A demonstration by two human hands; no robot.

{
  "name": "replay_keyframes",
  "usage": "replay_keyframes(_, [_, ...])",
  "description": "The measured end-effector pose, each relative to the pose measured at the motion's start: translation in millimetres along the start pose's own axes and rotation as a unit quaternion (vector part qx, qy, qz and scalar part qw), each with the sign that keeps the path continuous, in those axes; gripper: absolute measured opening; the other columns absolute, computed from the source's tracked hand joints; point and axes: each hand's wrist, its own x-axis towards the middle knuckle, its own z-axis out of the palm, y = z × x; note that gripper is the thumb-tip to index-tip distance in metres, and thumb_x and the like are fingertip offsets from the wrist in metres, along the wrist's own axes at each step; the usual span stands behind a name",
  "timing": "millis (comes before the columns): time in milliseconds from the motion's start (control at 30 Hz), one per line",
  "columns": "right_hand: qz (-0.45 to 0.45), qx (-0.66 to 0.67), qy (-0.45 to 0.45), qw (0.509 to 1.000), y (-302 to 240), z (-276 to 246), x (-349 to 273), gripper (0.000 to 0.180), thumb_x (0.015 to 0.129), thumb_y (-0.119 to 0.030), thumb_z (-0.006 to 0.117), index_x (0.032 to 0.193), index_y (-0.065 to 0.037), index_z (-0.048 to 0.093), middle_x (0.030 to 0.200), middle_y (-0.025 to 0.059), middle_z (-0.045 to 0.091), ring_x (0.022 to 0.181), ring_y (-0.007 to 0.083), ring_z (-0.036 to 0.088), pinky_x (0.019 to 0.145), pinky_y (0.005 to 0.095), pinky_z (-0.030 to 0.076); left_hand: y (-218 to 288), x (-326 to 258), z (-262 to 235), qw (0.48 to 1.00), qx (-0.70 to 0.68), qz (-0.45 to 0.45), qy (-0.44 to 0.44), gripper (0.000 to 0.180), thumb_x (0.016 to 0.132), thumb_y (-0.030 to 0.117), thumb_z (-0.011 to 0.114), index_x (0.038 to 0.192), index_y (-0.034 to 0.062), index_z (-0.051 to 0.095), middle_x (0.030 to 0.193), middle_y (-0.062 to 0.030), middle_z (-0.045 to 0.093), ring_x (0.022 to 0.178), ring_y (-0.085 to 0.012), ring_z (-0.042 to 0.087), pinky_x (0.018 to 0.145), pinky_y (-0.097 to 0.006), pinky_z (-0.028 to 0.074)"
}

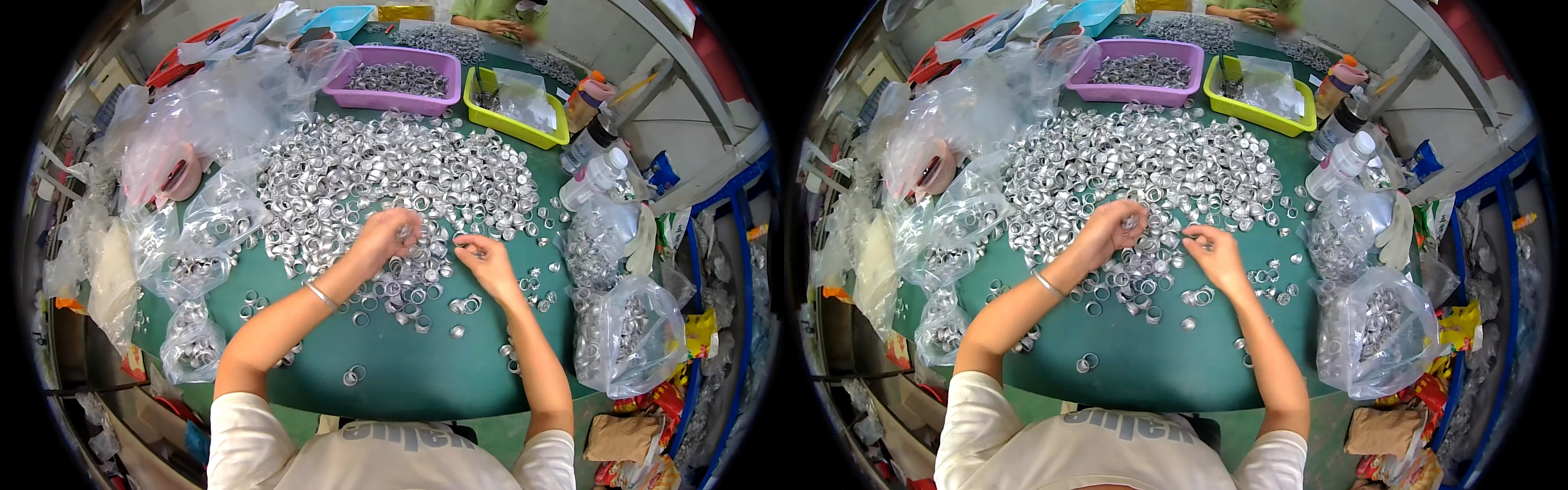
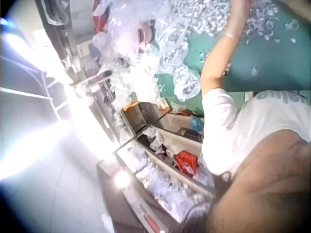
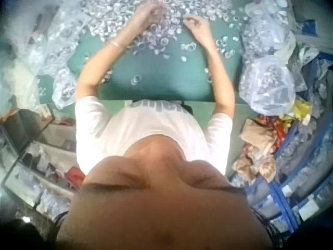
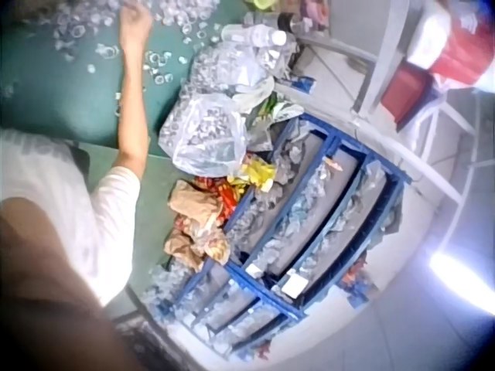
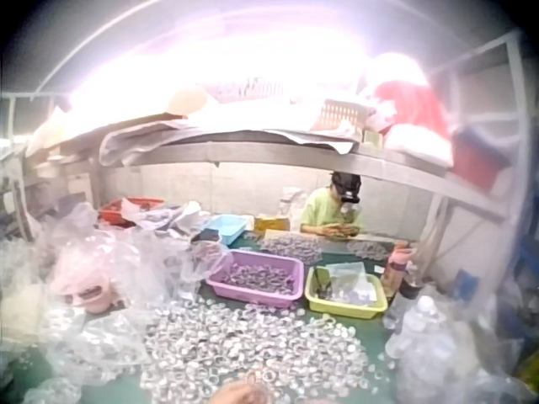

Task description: The person sorts through a large pile of silver-colored metal rings on a green table, handling them individually or in small groups to check them before setting them aside on the table surface.

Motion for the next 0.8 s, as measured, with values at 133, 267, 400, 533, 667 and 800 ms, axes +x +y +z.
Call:
replay_keyframes(133, [-0.066,-0.283,0.037,0.956,-12,22,0,0.024,0.079,-0.012,0.067,0.102,-0.01,0.064,0.069,0.0093,0.06,0.061,0.0281,0.057,0.059,0.0377,0.046,-33,-6,-9,0.863,0.428,0.262,0.06,0.025,0.083,0.018,0.066,0.103,0.0011,0.065,0.084,-0.012,0.061,0.075,-0.0263,0.061,0.067,-0.036,0.049])
replay_keyframes(267, [-0.017,-0.272,0.088,0.958,-12,11,-5,0.012,0.08,-0.015,0.066,0.09,-0.009,0.063,0.071,0.0098,0.065,0.064,0.0324,0.063,0.057,0.0419,0.048,-27,-21,-1,0.806,0.544,0.232,0.016,0.024,0.081,0.012,0.065,0.103,0.0026,0.062,0.086,-0.0143,0.057,0.08,-0.0355,0.059,0.07,-0.042,0.049])
replay_keyframes(400, [0.062,-0.267,0.026,0.961,-15,-6,-9,0.009,0.082,-0.016,0.066,0.08,-0.007,0.067,0.065,0.0108,0.064,0.062,0.0312,0.062,0.059,0.0407,0.048,-27,-29,-10,0.762,0.584,0.265,0.093,0.015,0.078,0.003,0.059,0.093,0.0023,0.064,0.082,-0.0136,0.057,0.074,-0.0335,0.059,0.066,-0.042,0.049])
replay_keyframes(533, [0.009,-0.282,0.011,0.959,-15,-7,-9,0.008,0.079,-0.013,0.068,0.084,-0.006,0.069,0.075,0.0098,0.065,0.068,0.0303,0.063,0.063,0.0407,0.048,-22,-34,-25,0.77,0.568,0.253,0.142,0.014,0.081,0.002,0.057,0.093,0.002,0.064,0.08,-0.0139,0.056,0.072,-0.0331,0.058,0.064,-0.041,0.047])
replay_keyframes(667, [-0.04,-0.373,-0.014,0.927,-9,9,-8,0.012,0.075,-0.011,0.07,0.086,-0.008,0.069,0.089,0.0083,0.063,0.077,0.0319,0.062,0.066,0.0423,0.048,-20,-34,-16,0.785,0.535,0.262,0.169,0.014,0.083,0.002,0.056,0.095,0.0021,0.063,0.079,-0.0141,0.056,0.071,-0.0331,0.058,0.065,-0.041,0.047])
replay_keyframes(800, [-0.053,-0.249,-0.021,0.967,3,-2,-12,0.01,0.077,-0.01,0.07,0.086,-0.005,0.066,0.085,0.0046,0.061,0.065,0.0233,0.058,0.058,0.0353,0.045,-22,-32,-13,0.787,0.536,0.271,0.138,0.013,0.084,0.004,0.058,0.095,0.0018,0.063,0.079,-0.0142,0.056,0.072,-0.0326,0.058,0.066,-0.041,0.047])
